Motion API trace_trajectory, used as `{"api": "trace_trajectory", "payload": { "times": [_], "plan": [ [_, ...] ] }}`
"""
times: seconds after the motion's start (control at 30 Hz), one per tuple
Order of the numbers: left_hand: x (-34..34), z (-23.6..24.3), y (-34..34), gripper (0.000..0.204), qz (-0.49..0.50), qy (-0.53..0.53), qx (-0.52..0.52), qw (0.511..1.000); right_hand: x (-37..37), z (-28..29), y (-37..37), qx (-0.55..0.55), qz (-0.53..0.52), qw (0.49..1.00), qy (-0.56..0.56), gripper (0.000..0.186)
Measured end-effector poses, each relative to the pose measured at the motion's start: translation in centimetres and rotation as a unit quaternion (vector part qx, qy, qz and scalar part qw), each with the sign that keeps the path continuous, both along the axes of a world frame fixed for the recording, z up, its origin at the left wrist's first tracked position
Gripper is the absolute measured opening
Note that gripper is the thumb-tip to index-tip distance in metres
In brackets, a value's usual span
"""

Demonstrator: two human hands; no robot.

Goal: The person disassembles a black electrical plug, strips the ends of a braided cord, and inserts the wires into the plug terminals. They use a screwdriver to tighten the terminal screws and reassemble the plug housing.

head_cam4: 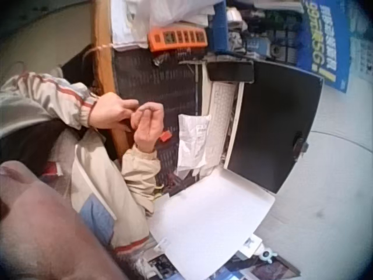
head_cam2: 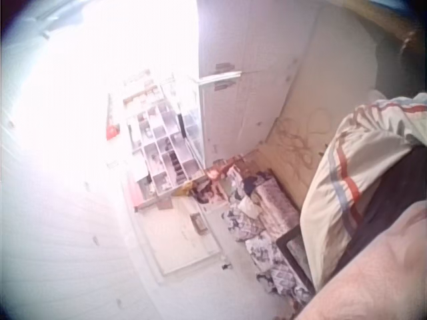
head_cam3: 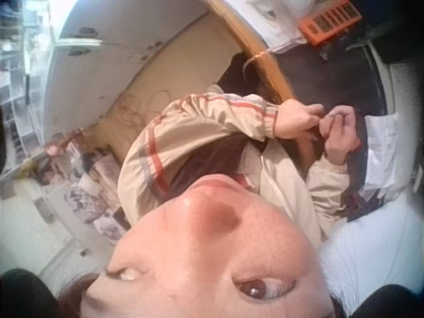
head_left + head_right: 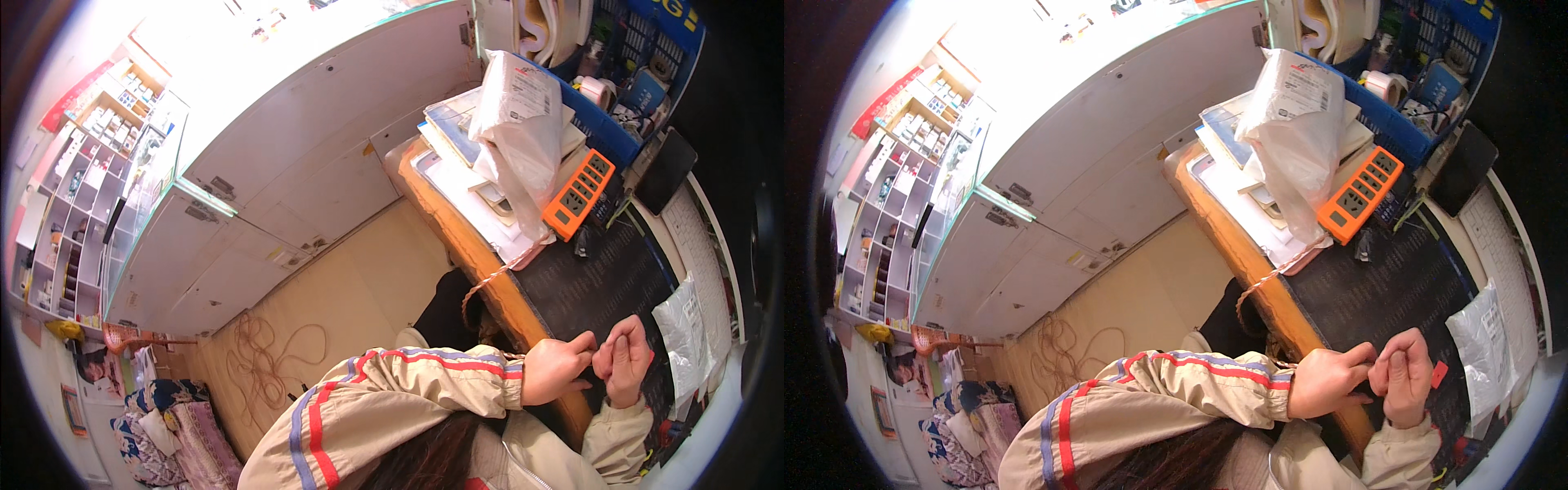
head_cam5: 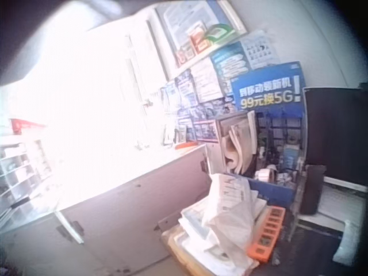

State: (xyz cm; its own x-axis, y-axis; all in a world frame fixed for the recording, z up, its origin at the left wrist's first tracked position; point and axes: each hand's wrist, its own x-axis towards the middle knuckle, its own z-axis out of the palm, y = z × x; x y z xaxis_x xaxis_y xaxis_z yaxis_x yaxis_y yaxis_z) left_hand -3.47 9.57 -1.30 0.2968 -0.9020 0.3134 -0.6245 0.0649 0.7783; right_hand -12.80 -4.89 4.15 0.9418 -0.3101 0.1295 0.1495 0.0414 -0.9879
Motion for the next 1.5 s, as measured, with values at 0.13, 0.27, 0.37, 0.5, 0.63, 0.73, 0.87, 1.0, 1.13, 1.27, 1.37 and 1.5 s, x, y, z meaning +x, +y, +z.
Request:
{"api": "trace_trajectory", "payload": {
  "times": [0.13,0.27,0.37,0.5,0.63,0.73,0.87,1.0,1.13,1.27,1.37,1.5],
  "plan": [
    [0.2,0.1,0.3,0.043,0.003,-0.001,-0.009,1.000,0.8,1.3,-1.5,0.062,0.161,0.982,0.079,0.027],
    [0.2,0.4,0.3,0.042,0.011,-0.012,-0.006,1.000,-0.1,1.5,-0.2,-0.067,0.075,0.993,0.065,0.020],
    [-0.1,0.4,0.1,0.044,0.018,-0.018,0.007,1.000,-1.4,1.5,1.5,-0.339,-0.119,0.930,0.079,0.019],
    [-0.3,0.2,-0.1,0.046,0.024,-0.011,-0.004,1.000,-1.5,0.0,3.7,-0.294,-0.340,0.892,0.040,0.021],
    [-0.3,0.1,-0.1,0.045,0.027,-0.009,-0.017,0.999,-0.4,-1.9,4.9,-0.192,-0.404,0.894,-0.033,0.017],
    [-0.2,0.2,-0.1,0.045,0.025,-0.015,-0.012,1.000,0.0,-2.2,4.2,-0.100,-0.363,0.924,-0.066,0.015],
    [-0.1,0.7,-0.1,0.039,0.018,0.005,-0.003,1.000,-0.5,0.0,0.9,0.044,-0.074,0.995,-0.042,0.010],
    [0.1,0.9,-0.1,0.040,0.013,-0.011,0.003,1.000,0.2,1.5,-1.8,0.119,0.171,0.975,0.081,0.015],
    [0.0,0.7,0.0,0.039,0.030,-0.021,-0.012,0.999,0.4,1.3,-1.2,-0.031,0.102,0.994,0.034,0.022],
    [-0.4,0.5,-0.3,0.044,0.042,-0.017,-0.020,0.999,-1.0,1.8,0.1,-0.531,-0.219,0.818,0.040,0.042],
    [-0.4,0.6,-0.3,0.046,0.042,-0.023,-0.003,0.999,-2.3,1.9,1.6,-0.565,-0.321,0.744,0.154,0.043],
    [0.1,1.2,0.0,0.045,0.044,-0.023,-0.007,0.999,-2.0,0.3,3.9,-0.501,-0.391,0.763,0.119,0.041]
  ]
}}
